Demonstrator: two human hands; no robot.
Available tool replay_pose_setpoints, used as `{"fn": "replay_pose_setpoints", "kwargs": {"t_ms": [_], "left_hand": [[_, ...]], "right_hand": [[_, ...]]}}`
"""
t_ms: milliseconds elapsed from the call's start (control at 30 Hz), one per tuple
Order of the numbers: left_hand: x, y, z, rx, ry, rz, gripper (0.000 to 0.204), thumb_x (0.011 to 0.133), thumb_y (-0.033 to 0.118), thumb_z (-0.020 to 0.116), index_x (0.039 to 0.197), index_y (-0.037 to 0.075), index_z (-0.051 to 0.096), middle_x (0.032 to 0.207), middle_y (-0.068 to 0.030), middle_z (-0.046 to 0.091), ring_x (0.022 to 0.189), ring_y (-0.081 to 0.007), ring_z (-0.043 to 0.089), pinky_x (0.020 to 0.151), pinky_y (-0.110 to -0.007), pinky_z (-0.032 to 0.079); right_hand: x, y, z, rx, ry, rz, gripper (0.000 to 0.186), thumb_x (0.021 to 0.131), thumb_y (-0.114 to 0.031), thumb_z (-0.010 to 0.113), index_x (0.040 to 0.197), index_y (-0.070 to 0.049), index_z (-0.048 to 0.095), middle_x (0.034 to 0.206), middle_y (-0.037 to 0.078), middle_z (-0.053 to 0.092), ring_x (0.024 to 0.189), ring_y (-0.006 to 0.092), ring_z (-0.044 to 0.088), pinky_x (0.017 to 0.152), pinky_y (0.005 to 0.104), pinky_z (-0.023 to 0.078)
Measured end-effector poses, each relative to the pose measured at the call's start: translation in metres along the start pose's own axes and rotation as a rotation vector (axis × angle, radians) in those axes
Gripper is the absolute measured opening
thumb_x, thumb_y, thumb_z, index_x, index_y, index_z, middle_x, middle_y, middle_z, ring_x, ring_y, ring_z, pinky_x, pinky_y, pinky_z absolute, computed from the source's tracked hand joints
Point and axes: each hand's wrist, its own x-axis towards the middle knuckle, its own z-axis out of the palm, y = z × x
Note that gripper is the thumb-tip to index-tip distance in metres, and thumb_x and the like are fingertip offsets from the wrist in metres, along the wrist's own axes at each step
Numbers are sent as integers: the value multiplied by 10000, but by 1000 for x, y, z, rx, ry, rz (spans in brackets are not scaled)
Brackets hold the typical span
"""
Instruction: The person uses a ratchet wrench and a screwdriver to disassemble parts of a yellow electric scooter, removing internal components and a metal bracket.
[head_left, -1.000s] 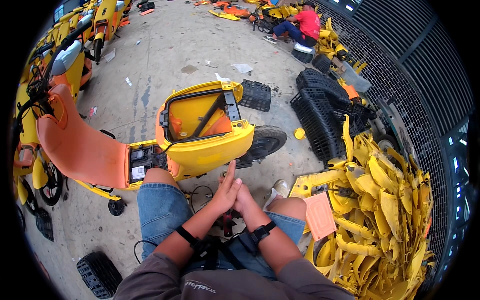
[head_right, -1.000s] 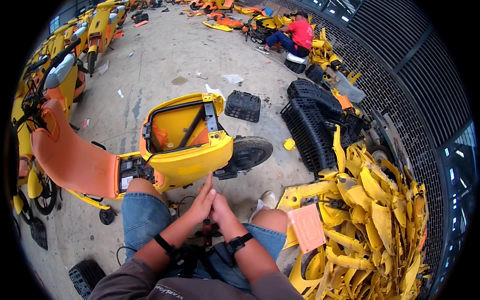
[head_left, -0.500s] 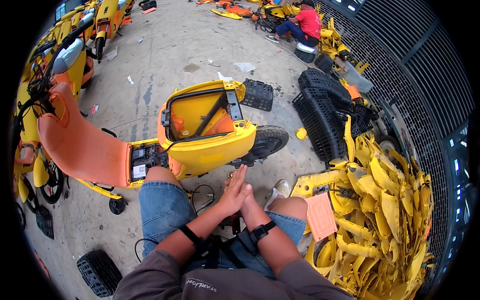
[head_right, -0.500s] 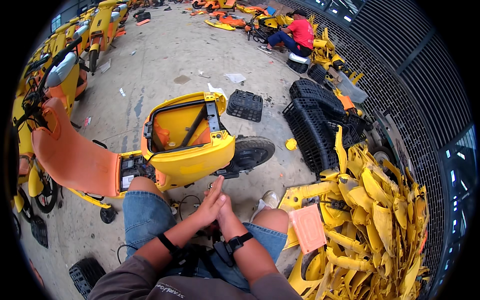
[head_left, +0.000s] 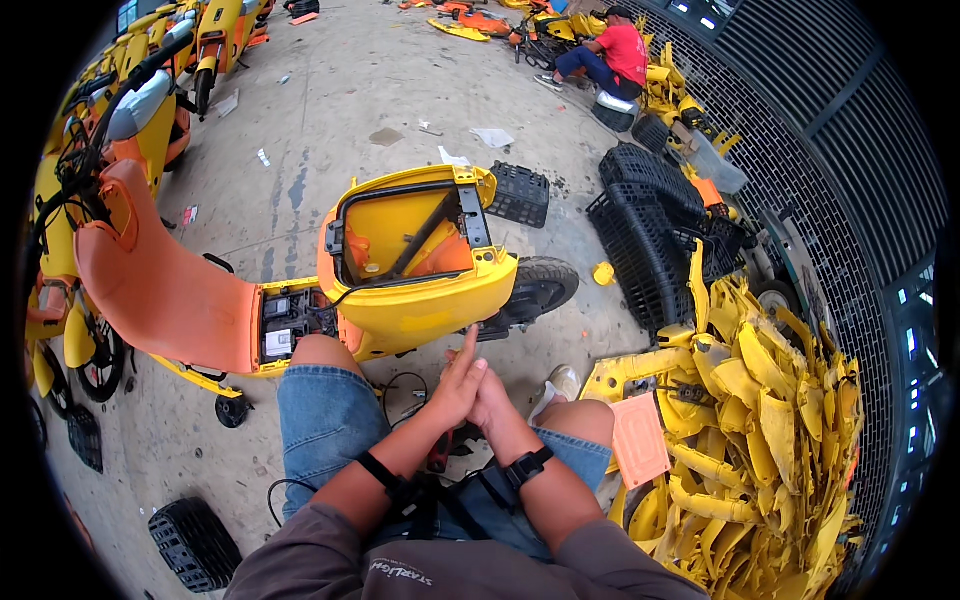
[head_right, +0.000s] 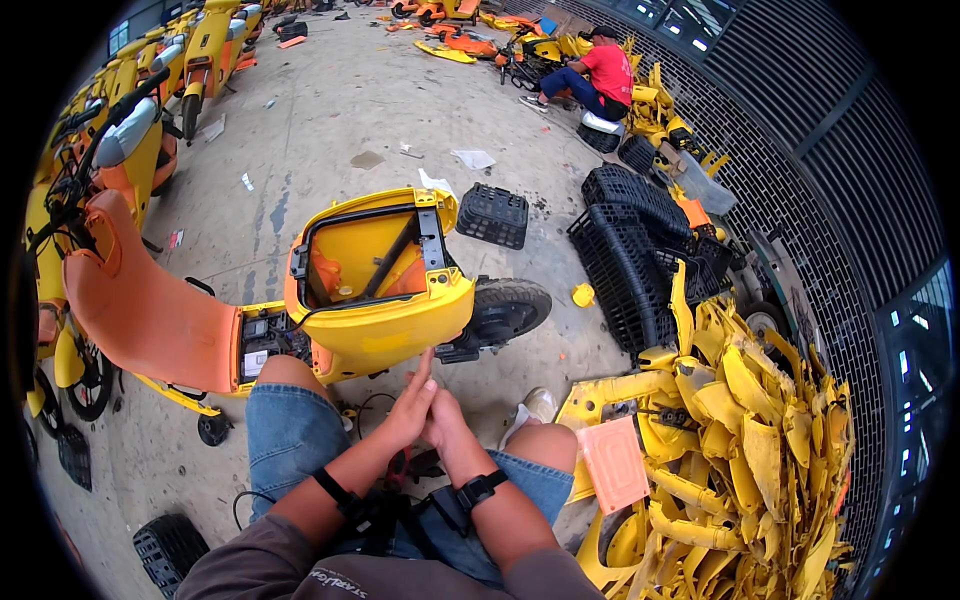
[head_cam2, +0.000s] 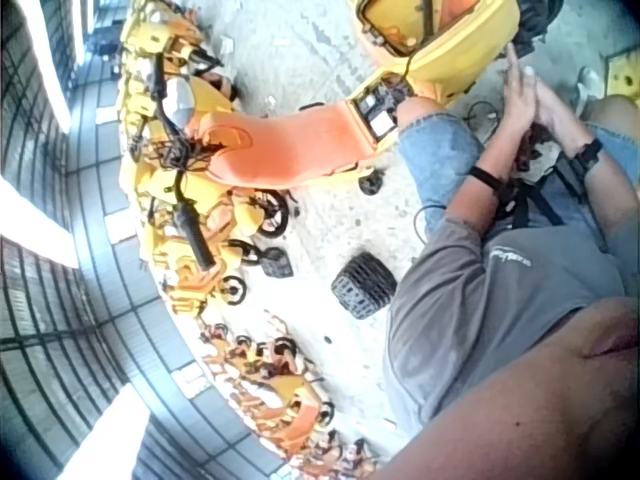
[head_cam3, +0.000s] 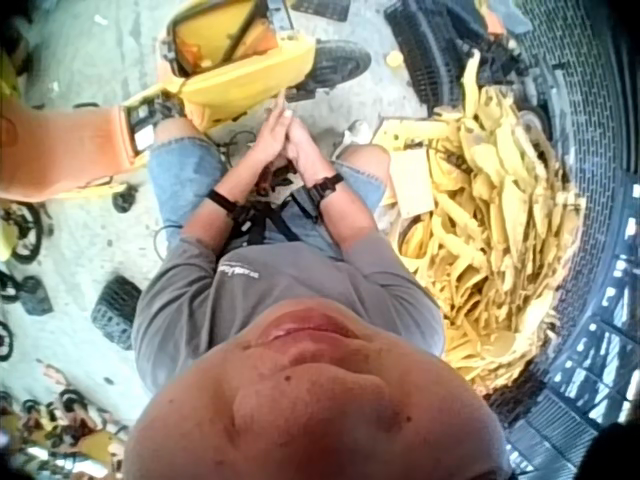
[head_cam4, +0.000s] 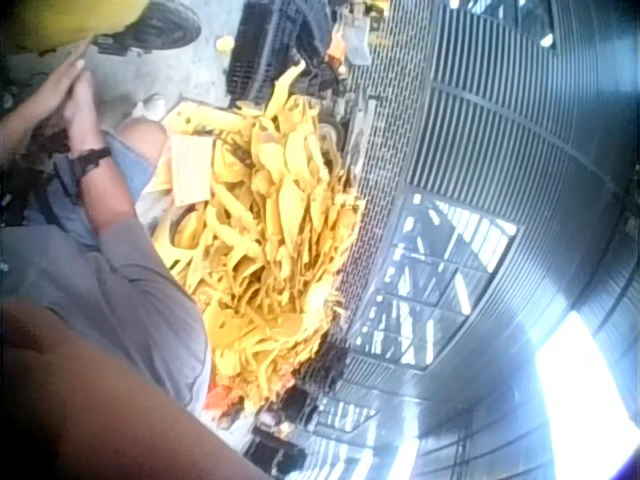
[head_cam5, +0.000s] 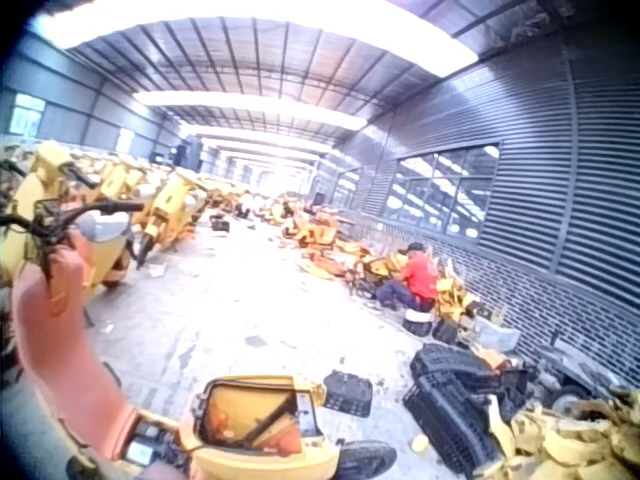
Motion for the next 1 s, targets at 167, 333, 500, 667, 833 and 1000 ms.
{"fn": "replay_pose_setpoints", "kwargs": {"t_ms": [167, 333, 500, 667, 833, 1000], "left_hand": [[5, 1, -1, 89, -16, 73, 649, 1104, 282, 357, 1649, 23, 116, 1703, -197, 187, 1585, -308, 149, 1262, -380, 123], [0, 0, 11, -1, -56, 102, 659, 1104, 296, 375, 1647, 17, 125, 1704, -202, 178, 1589, -302, 130, 1264, -380, 106], [-6, -4, 21, -8, -96, 79, 657, 1107, 315, 382, 1647, 32, 138, 1696, -224, 185, 1589, -323, 120, 1265, -397, 100], [-9, 0, 21, -78, -103, 51, 646, 1109, 313, 388, 1649, 49, 152, 1691, -246, 183, 1591, -344, 108, 1269, -406, 94], [-2, 4, 8, -302, -41, 21, 689, 1119, 361, 327, 1651, 18, 56, 1716, -189, 130, 1590, -279, 112, 1269, -373, 89], [2, 2, -1, -319, 7, 6, 730, 1118, 429, 318, 1653, 32, 20, 1720, -169, 133, 1591, -270, 105, 1269, -369, 92]], "right_hand": [[0, -2, -2, 14, -118, -55, 426, 1094, -324, 464, 1401, -41, 551, 1194, 76, 623, 1088, 217, 607, 952, 389, 524], [48, 23, -55, -99, 64, -202, 375, 1093, -297, 487, 1372, -58, 565, 1191, 77, 633, 1054, 203, 614, 928, 369, 523], [44, 18, -60, -89, 151, -188, 351, 1089, -278, 506, 1358, -62, 570, 1185, 83, 639, 1052, 204, 620, 927, 362, 524], [8, -2, -12, -47, 295, -220, 336, 1084, -262, 519, 1350, -64, 573, 1185, 89, 643, 1055, 208, 625, 929, 360, 527], [-7, -5, 10, -9, 202, -82, 323, 1075, -236, 538, 1351, -71, 573, 1206, 95, 648, 1074, 218, 632, 937, 363, 532], [-14, -2, 20, 2, 164, -47, 290, 1062, -208, 557, 1311, -67, 603, 1258, 87, 649, 1153, 221, 608, 1007, 376, 499]]}}
